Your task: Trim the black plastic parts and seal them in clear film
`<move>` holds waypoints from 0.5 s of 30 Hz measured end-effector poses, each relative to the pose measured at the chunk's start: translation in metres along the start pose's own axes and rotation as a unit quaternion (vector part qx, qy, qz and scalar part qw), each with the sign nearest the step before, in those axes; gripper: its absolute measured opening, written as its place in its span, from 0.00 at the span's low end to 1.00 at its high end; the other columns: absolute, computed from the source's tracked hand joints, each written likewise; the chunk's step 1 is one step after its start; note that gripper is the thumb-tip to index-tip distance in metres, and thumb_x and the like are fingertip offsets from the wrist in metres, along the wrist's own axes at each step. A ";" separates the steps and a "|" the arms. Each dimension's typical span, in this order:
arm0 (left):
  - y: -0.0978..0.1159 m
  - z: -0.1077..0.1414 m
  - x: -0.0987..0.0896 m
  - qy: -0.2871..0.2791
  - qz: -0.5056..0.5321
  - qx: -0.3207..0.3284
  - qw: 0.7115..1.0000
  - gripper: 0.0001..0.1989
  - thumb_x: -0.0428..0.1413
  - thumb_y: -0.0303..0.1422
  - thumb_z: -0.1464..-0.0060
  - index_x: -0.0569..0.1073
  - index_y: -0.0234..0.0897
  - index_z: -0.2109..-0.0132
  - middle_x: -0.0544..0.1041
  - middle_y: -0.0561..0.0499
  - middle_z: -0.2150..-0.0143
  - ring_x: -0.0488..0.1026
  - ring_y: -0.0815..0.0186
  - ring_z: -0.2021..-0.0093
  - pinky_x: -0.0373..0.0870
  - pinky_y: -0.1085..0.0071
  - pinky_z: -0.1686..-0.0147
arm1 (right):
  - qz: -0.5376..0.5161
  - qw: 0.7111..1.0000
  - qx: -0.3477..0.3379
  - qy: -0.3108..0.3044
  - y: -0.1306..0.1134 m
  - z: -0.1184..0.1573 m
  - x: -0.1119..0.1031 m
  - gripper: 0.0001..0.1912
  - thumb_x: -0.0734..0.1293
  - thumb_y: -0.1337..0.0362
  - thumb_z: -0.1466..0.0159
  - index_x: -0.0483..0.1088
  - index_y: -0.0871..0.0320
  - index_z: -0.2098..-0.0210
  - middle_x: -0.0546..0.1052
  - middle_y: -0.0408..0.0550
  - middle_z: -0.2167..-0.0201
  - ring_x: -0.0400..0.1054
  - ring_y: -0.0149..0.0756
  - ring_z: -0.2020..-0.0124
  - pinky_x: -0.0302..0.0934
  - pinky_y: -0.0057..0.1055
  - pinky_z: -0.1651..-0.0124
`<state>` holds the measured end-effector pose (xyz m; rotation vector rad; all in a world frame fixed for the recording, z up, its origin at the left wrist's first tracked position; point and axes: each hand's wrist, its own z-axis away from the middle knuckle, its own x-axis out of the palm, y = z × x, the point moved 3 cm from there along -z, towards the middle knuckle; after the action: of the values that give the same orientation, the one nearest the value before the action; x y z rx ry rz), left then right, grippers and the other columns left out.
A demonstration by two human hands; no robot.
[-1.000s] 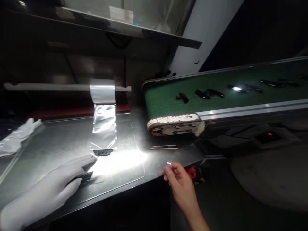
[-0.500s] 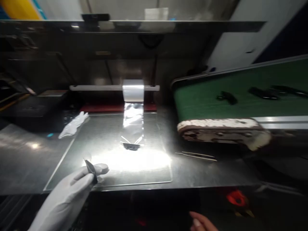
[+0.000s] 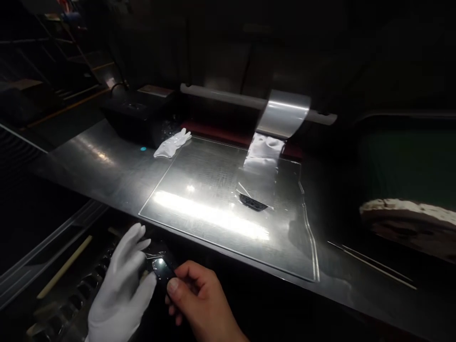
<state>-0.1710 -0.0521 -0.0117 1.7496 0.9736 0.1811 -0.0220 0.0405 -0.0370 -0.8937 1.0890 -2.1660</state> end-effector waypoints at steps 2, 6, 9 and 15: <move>-0.016 0.011 -0.009 0.032 0.065 -0.170 0.983 0.26 0.58 0.28 0.35 0.68 0.52 0.33 0.73 0.45 0.34 0.74 0.54 0.38 0.77 0.58 0.43 | 0.051 0.999 0.003 0.017 0.004 -0.010 0.006 0.31 0.69 0.34 0.36 0.71 0.58 0.64 0.75 0.46 0.71 0.69 0.31 0.74 0.63 0.25 0.73; -0.043 0.039 -0.008 -0.042 0.149 -0.401 0.903 0.14 0.61 0.43 0.37 0.79 0.41 0.51 0.82 0.48 0.56 0.79 0.58 0.56 0.78 0.65 0.55 | 0.138 0.990 0.017 0.013 0.022 -0.032 0.017 0.29 0.68 0.37 0.33 0.76 0.59 0.63 0.77 0.47 0.72 0.71 0.34 0.71 0.65 0.28 0.69; -0.075 0.064 -0.011 -0.009 0.132 -0.455 0.881 0.13 0.61 0.43 0.37 0.77 0.37 0.63 0.77 0.53 0.65 0.75 0.63 0.62 0.75 0.68 0.61 | 0.219 0.975 0.023 -0.017 0.044 -0.043 0.019 0.25 0.69 0.40 0.33 0.80 0.56 0.63 0.80 0.49 0.67 0.74 0.41 0.64 0.69 0.32 0.59; -0.195 0.145 -0.098 0.150 -0.022 -0.613 0.775 0.12 0.59 0.40 0.33 0.76 0.34 0.54 0.78 0.50 0.59 0.77 0.63 0.62 0.78 0.62 0.61 | 0.360 0.928 0.091 -0.034 0.109 -0.052 -0.031 0.29 0.66 0.36 0.35 0.81 0.49 0.48 0.83 0.51 0.46 0.76 0.51 0.43 0.70 0.36 0.40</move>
<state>-0.2570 -0.2060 -0.2057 0.4727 0.7841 0.8734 -0.0230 0.0303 -0.1607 -0.3835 0.9617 -1.5700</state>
